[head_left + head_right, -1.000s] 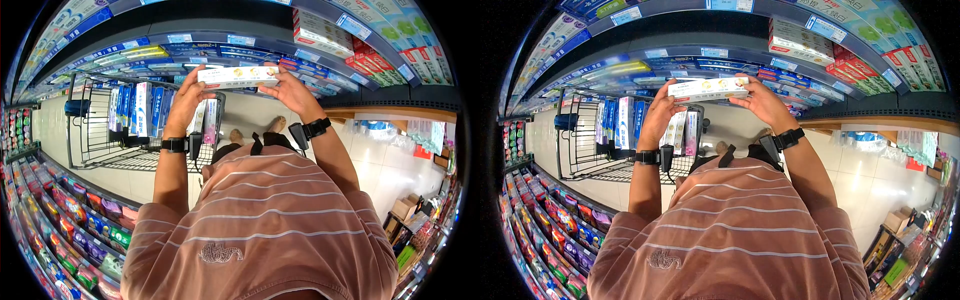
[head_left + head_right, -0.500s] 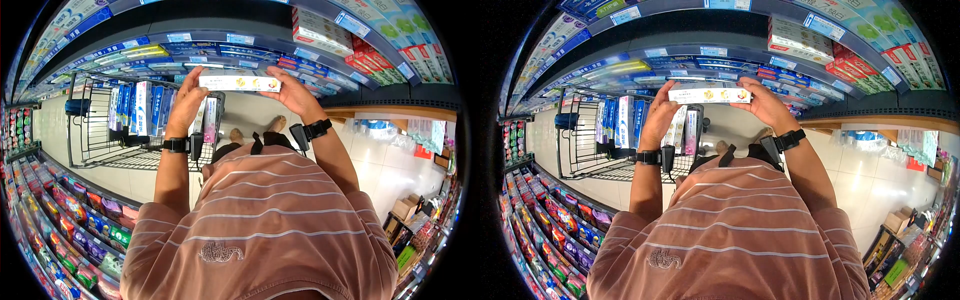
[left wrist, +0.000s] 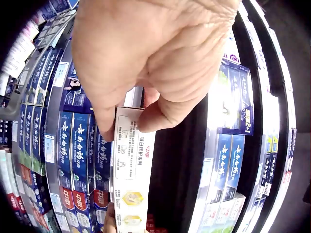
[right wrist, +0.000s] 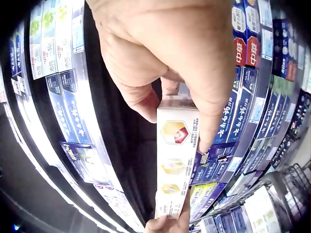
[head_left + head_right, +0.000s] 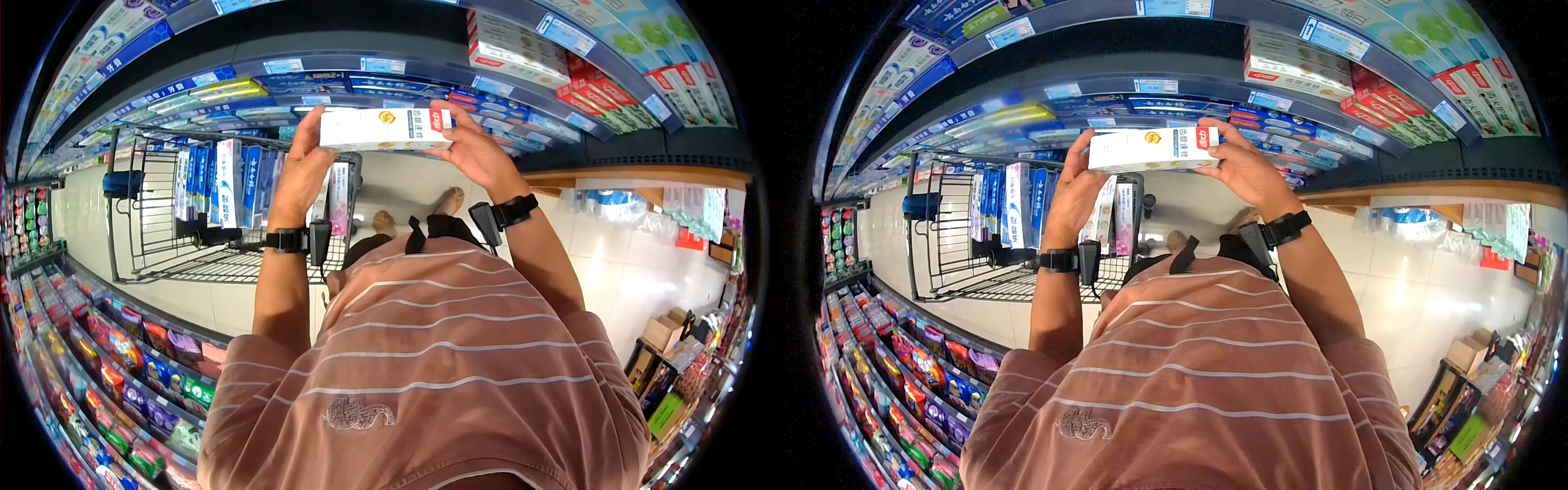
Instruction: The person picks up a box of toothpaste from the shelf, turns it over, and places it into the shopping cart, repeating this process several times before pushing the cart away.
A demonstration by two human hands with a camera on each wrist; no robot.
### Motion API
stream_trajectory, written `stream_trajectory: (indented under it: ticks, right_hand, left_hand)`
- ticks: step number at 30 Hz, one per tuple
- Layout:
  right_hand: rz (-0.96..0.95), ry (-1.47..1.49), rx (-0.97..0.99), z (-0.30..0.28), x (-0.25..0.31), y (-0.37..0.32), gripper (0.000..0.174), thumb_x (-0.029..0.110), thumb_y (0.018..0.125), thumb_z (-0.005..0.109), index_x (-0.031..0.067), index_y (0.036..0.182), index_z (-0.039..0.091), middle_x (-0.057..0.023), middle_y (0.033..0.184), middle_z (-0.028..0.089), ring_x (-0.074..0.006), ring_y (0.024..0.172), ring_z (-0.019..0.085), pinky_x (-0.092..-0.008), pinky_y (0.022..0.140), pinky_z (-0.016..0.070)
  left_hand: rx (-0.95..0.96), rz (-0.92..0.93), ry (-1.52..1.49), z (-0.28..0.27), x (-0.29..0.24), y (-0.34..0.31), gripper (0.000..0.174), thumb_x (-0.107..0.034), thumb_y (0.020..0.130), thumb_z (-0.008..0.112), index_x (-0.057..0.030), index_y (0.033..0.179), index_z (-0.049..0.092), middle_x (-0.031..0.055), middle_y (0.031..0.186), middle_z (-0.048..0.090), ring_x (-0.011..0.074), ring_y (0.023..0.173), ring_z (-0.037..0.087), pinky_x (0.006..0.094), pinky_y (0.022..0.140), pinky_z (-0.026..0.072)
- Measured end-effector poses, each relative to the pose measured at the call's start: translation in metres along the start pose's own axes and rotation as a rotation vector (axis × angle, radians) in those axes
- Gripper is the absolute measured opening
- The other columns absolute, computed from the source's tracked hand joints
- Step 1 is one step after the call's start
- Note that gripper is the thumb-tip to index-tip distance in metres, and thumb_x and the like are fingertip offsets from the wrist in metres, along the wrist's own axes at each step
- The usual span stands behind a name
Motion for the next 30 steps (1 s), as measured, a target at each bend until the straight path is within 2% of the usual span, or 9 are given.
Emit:
stream_trajectory:
  ticks: [4,5,8,9,13,16,17,23,30]
  right_hand:
    - [-0.019,0.022,-0.008,0.004,0.002,-0.001,0.054,0.002,0.095,0.052,0.0048,0.147,0.038,-0.0148,0.138,0.051,-0.0265,0.13,0.05,-0.0468,0.111,0.0409]
    - [-0.023,0.022,-0.03,0.001,0.001,-0.001,0.053,0.003,0.096,0.052,0.0039,0.147,0.037,-0.0148,0.138,0.052,-0.0264,0.129,0.051,-0.046,0.111,0.0419]
    - [-0.057,0.013,-0.105,-0.009,0.001,0.005,0.05,0.006,0.099,0.053,0.0011,0.146,0.038,-0.0148,0.135,0.054,-0.0257,0.125,0.055,-0.0437,0.108,0.045]
    - [-0.084,0.003,-0.137,-0.009,0.002,0.006,0.048,0.008,0.1,0.053,0.0003,0.145,0.039,-0.0146,0.134,0.055,-0.0253,0.124,0.056,-0.0428,0.107,0.0461]
    - [-0.136,-0.085,-0.161,-0.009,0.012,0.015,0.045,0.018,0.102,0.056,-0.0019,0.14,0.044,-0.0137,0.128,0.059,-0.0238,0.119,0.059,-0.0402,0.103,0.0489]
    - [-0.145,-0.093,-0.149,-0.009,0.013,0.021,0.045,0.025,0.103,0.057,-0.002,0.138,0.048,-0.0138,0.128,0.059,-0.0229,0.119,0.058,-0.0396,0.104,0.0484]
    - [-0.143,-0.108,-0.159,-0.008,0.013,0.021,0.047,0.027,0.103,0.056,-0.0016,0.139,0.048,-0.0129,0.128,0.059,-0.0222,0.12,0.057,-0.0394,0.105,0.0471]
    - [-0.139,-0.154,-0.197,-0.002,0.017,0.024,0.051,0.035,0.102,0.057,-0.0003,0.138,0.049,-0.011,0.128,0.059,-0.0207,0.121,0.056,-0.0386,0.108,0.0441]
    - [-0.162,-0.139,-0.183,-0.008,0.017,0.025,0.049,0.036,0.102,0.057,0.001,0.136,0.052,-0.0094,0.125,0.061,-0.0197,0.119,0.057,-0.0382,0.107,0.0444]
  left_hand:
    - [-0.012,-0.047,0.006,0.005,-0.004,-0.002,0.071,0.003,0.088,0.051,-0.0109,0.154,0.031,0.0177,0.136,0.054,0.0266,0.126,0.053,0.0405,0.11,0.0408]
    - [-0.008,-0.038,0.004,0.004,-0.003,-0.001,0.06,0.001,0.091,0.054,-0.0103,0.148,0.039,0.0155,0.134,0.053,0.0243,0.12,0.056,0.0401,0.104,0.0458]
    - [0.044,-0.144,-0.157,0.001,-0.003,-0.004,0.05,-0.001,0.092,0.055,-0.0098,0.14,0.045,0.015,0.13,0.054,0.0259,0.12,0.057,0.0464,0.102,0.0506]
    - [0.056,-0.169,-0.177,0.0,0.0,-0.004,0.04,-0.003,0.093,0.054,-0.0074,0.132,0.048,0.015,0.127,0.055,0.0279,0.118,0.059,0.0518,0.097,0.0555]
    - [0.125,-0.322,-0.079,0.011,0.013,-0.013,0.035,-0.004,0.094,0.057,-0.0023,0.127,0.047,0.0134,0.123,0.057,0.0269,0.112,0.062,0.0464,0.091,0.0598]
    - [0.164,-0.379,-0.015,0.018,0.022,-0.015,0.035,-0.002,0.094,0.055,-0.0035,0.129,0.049,0.0124,0.128,0.056,0.0274,0.115,0.062,0.0518,0.095,0.0573]
    - [0.178,-0.397,-0.02,0.02,0.023,-0.015,0.04,-0.003,0.093,0.058,-0.0035,0.132,0.048,0.0118,0.128,0.055,0.0259,0.115,0.061,0.0463,0.096,0.0569]
    - [0.267,-0.386,0.133,0.033,0.022,-0.015,0.058,-0.008,0.091,0.063,-0.0055,0.144,0.041,0.0137,0.127,0.055,0.0234,0.118,0.057,0.0354,0.095,0.0544]
    - [0.305,-0.41,0.186,0.038,0.025,-0.013,0.064,-0.011,0.09,0.068,-0.0056,0.147,0.039,0.0126,0.129,0.055,0.0213,0.118,0.057,0.0355,0.097,0.0537]
Point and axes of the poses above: each hand's wrist, its own y-axis towards the middle knuckle, its own z-axis out of the palm, x = y × z, the point moved 2 cm from there along y, towards the middle knuckle
